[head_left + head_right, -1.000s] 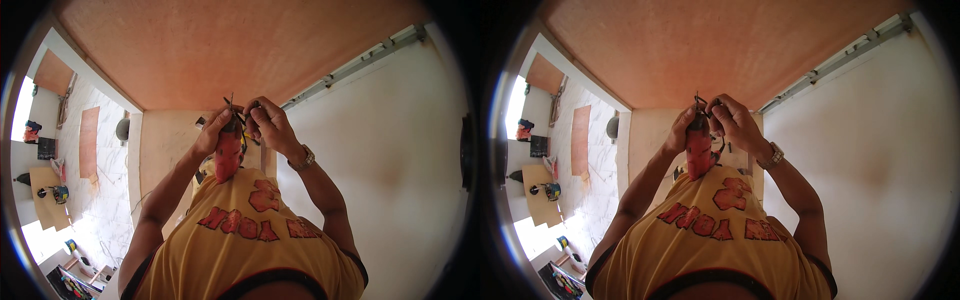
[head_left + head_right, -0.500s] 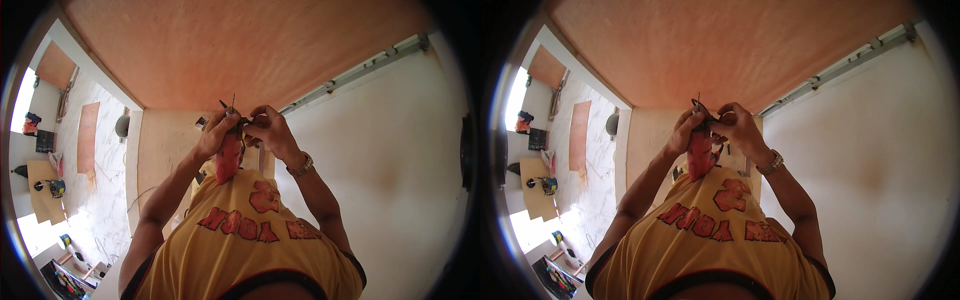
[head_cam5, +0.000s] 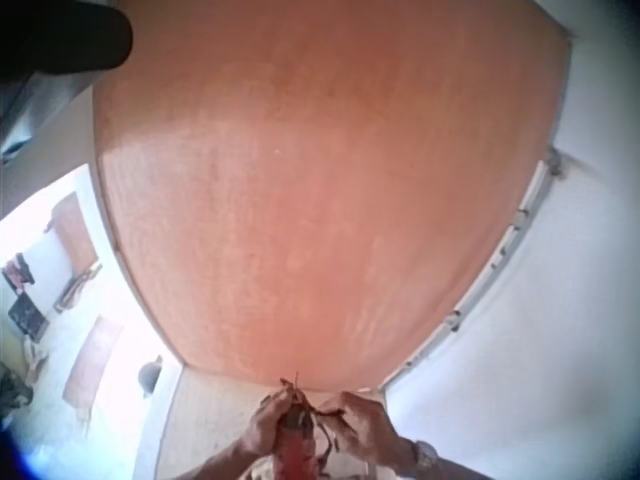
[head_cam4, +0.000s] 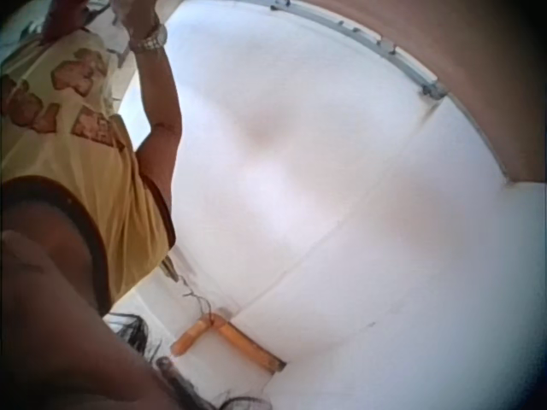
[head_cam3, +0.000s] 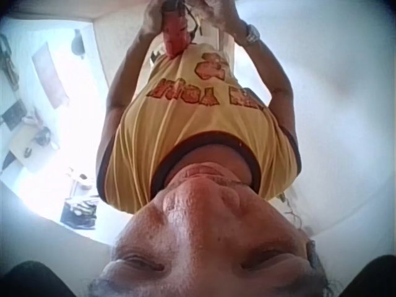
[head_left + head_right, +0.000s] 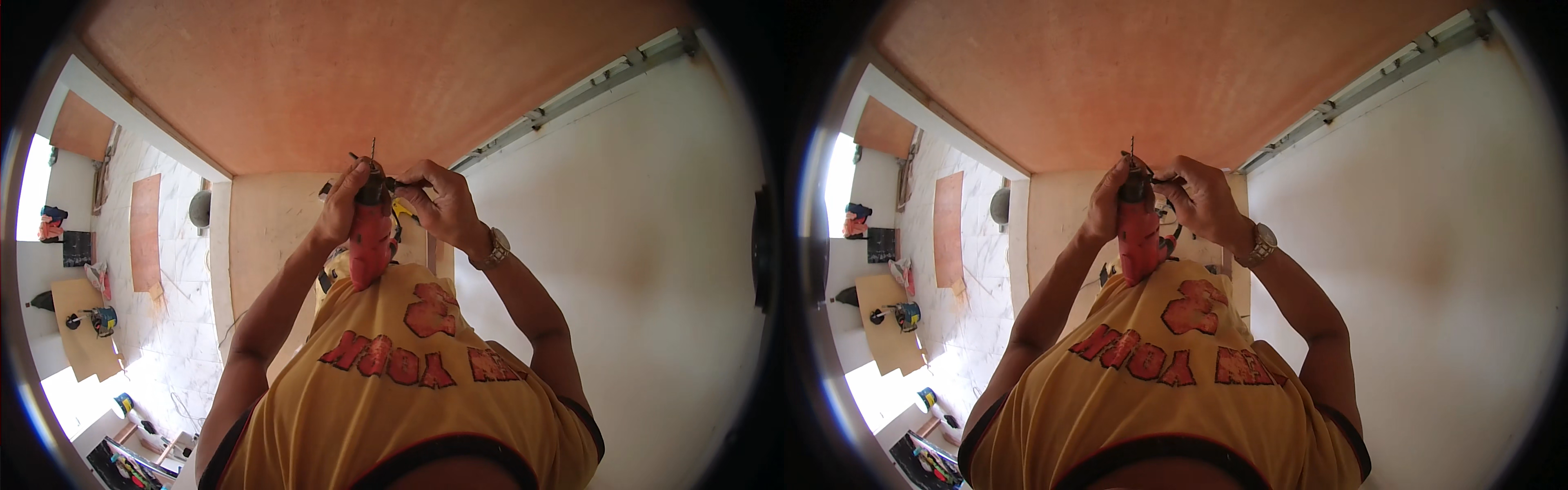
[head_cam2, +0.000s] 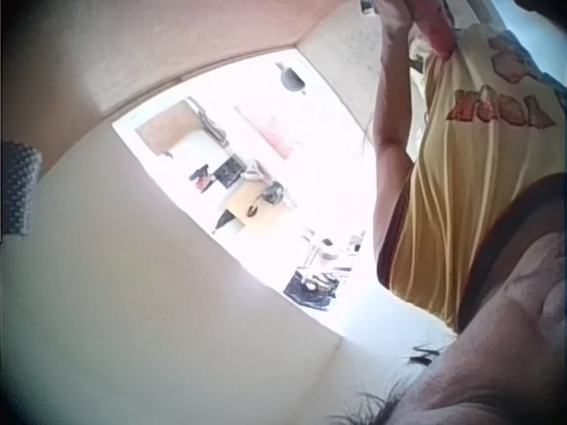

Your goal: The person drills holes into a wooden board and metal frame using a power drill, and then uses a rivet tool to secure rivets into the holes.

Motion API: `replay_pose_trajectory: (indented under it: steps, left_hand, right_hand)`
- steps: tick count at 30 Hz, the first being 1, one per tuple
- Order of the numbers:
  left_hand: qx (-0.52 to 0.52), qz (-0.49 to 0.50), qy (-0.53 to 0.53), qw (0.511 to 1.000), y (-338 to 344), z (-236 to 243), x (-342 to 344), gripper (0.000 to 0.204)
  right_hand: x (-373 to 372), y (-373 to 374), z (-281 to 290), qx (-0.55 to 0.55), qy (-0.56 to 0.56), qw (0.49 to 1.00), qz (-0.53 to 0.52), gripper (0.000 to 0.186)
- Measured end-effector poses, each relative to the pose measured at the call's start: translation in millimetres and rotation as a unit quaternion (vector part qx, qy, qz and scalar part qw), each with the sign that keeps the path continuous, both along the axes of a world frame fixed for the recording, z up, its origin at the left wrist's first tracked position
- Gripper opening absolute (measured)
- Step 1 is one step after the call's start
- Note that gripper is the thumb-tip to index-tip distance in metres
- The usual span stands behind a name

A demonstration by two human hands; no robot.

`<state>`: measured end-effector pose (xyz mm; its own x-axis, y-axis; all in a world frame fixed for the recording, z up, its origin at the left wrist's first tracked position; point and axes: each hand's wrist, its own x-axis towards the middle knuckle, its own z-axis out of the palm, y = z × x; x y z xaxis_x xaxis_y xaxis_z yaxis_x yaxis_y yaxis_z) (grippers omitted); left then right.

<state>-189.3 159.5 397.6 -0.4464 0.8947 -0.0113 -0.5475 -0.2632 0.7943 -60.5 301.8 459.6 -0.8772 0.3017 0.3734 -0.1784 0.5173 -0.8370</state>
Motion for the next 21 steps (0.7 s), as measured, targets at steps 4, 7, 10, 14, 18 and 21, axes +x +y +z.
replay_pose_trajectory:
  steps: [4, 7, 10, 14, 18, 21]
  left_hand:
    - [-0.004, -0.02, 0.027, 0.999, 3.8, 0.8, -2.9, 0.039]
    - [-0.002, -0.016, 0.01, 1.0, 4.8, -3.3, -5.1, 0.038]
    - [-0.012, -0.019, -0.011, 1.0, 4.8, -1.3, -6.8, 0.041]
    - [-0.03, -0.006, 0.039, 0.999, 4.5, 1.3, -7.2, 0.05]
    - [-0.041, -0.039, 0.06, 0.997, 6.6, 7.7, -6.1, 0.06]
    - [-0.068, -0.056, 0.087, 0.992, 8.2, 18.4, -5.3, 0.064]
  right_hand:
    - [-7.7, 2.4, 1.9, 0.056, 0.034, 0.998, 0.02, 0.011]
    - [-13.4, 7.5, -4.7, 0.09, 0.04, 0.995, 0.031, 0.015]
    - [-19.3, 11.9, -2.6, 0.148, 0.062, 0.984, 0.073, 0.022]
    - [-23.1, 28.9, 17.2, 0.252, 0.044, 0.956, 0.144, 0.029]
    - [-24.2, 37.6, 31.7, 0.269, -0.074, 0.926, 0.253, 0.028]
    - [-19.5, 33.4, 19.9, 0.228, -0.113, 0.934, 0.252, 0.021]
